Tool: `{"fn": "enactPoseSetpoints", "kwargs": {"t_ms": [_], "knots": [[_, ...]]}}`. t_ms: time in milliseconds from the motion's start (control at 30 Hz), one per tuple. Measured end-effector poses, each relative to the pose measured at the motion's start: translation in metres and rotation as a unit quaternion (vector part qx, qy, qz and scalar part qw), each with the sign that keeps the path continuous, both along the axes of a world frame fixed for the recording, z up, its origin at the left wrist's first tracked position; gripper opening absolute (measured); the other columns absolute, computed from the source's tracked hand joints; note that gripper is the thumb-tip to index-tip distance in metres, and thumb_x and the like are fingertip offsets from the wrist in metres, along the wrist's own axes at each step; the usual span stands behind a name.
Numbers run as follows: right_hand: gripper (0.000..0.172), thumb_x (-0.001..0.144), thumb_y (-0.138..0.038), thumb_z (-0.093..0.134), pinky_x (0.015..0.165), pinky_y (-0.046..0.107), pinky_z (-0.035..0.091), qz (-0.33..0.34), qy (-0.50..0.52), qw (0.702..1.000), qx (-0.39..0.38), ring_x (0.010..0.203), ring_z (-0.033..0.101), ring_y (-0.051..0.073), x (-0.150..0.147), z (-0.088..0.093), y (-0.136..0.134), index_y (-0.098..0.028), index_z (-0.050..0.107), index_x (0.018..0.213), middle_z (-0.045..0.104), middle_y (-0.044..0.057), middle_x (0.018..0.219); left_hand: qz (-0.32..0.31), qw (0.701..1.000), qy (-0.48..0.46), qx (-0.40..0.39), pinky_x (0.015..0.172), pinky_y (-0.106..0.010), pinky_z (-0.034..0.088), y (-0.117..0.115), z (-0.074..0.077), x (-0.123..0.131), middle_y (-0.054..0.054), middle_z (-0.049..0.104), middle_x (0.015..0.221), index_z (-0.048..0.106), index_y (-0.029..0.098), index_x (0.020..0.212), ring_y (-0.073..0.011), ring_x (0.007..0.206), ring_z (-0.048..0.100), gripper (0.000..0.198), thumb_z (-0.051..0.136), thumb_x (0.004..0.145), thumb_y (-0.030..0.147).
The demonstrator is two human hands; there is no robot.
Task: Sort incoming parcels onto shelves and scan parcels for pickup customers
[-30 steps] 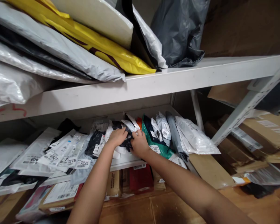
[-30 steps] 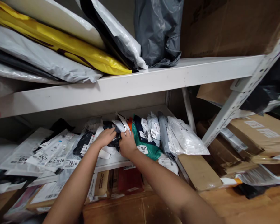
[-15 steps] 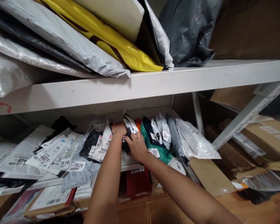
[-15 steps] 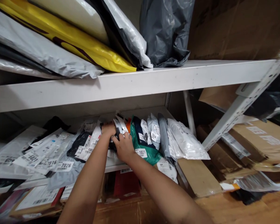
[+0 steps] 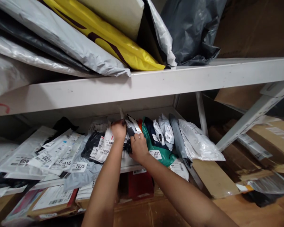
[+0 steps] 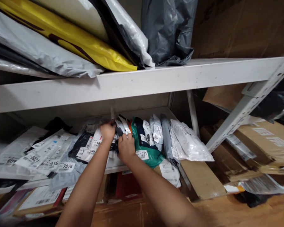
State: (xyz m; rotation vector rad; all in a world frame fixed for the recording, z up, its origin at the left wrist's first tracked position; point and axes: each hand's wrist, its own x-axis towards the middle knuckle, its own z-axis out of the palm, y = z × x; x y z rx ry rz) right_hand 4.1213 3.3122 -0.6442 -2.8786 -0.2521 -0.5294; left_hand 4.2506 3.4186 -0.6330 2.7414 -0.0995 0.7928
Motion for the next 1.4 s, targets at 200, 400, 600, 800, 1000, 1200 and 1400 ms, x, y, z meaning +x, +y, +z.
{"fn": "enactPoseSetpoints", "kwargs": {"t_ms": [200,400,600,800,1000,1200,1400], "knots": [[0.069,0.058,-0.038,0.086,0.084,0.042,0.049,0.010,-0.002,1.000,0.027,0.108,0.042,0.033,0.002,-0.004,-0.005,-0.013,0.056,0.115,0.053,0.013,0.116,-0.060,0.959,-0.139,-0.241,0.080,-0.031,0.048,0.016,0.001,-0.058,-0.006,0.065,0.085,0.074,0.020,0.100,-0.0211,0.082,0.061,0.038,0.044,0.078,0.012],[0.064,0.057,-0.044,0.086,0.082,0.044,0.049,0.034,-0.004,0.999,0.009,0.111,0.041,0.035,0.003,-0.004,-0.008,-0.016,0.059,0.108,0.052,0.012,0.117,-0.055,0.959,-0.116,-0.253,0.074,-0.029,0.048,0.026,-0.004,-0.102,0.000,0.058,0.070,0.074,0.020,0.085,-0.0161,0.069,0.058,0.026,0.058,0.086,0.040],[0.055,0.062,-0.039,0.081,0.082,0.044,0.048,0.030,0.005,0.999,0.019,0.110,0.040,0.034,0.000,-0.004,-0.005,-0.016,0.059,0.107,0.052,0.012,0.116,-0.021,0.966,-0.105,-0.237,0.085,-0.031,0.050,0.021,0.001,-0.104,-0.004,0.062,0.090,0.067,0.019,0.091,-0.0198,0.087,0.060,0.015,0.065,0.080,0.029],[0.034,0.073,-0.029,0.071,0.080,0.043,0.047,0.021,-0.005,0.999,0.050,0.110,0.040,0.033,0.003,-0.010,-0.005,-0.018,0.062,0.104,0.052,0.012,0.116,-0.129,0.984,0.048,-0.114,0.093,-0.033,0.048,0.003,-0.003,-0.095,-0.006,0.066,0.118,0.051,0.027,0.135,-0.0232,0.108,0.061,0.051,0.054,0.085,0.021],[0.033,0.069,-0.031,0.074,0.081,0.041,0.045,-0.018,-0.015,0.997,0.080,0.105,0.040,0.031,0.000,-0.008,-0.007,-0.017,0.063,0.097,0.051,0.012,0.110,-0.013,0.996,0.067,0.064,0.069,-0.034,0.046,-0.001,-0.009,-0.093,-0.008,0.069,0.094,0.034,0.034,0.148,-0.0274,0.089,0.061,0.057,0.042,0.092,0.021],[0.037,0.066,-0.029,0.077,0.086,0.040,0.043,-0.064,-0.039,0.989,0.129,0.105,0.039,0.030,0.000,-0.012,-0.010,-0.017,0.060,0.096,0.047,0.012,0.111,-0.045,0.990,0.061,0.118,0.076,-0.035,0.043,0.003,-0.013,-0.092,-0.009,0.069,0.099,0.058,0.026,0.122,-0.0295,0.099,0.055,0.034,0.049,0.089,0.028],[0.036,0.067,-0.027,0.078,0.088,0.040,0.041,-0.069,-0.044,0.988,0.129,0.105,0.039,0.030,0.002,-0.015,-0.015,-0.018,0.058,0.096,0.047,0.012,0.112,-0.022,0.987,0.063,0.145,0.078,-0.041,0.041,-0.008,-0.016,-0.099,-0.010,0.066,0.107,0.058,0.025,0.112,-0.0319,0.106,0.049,0.029,0.048,0.085,0.022]]}}
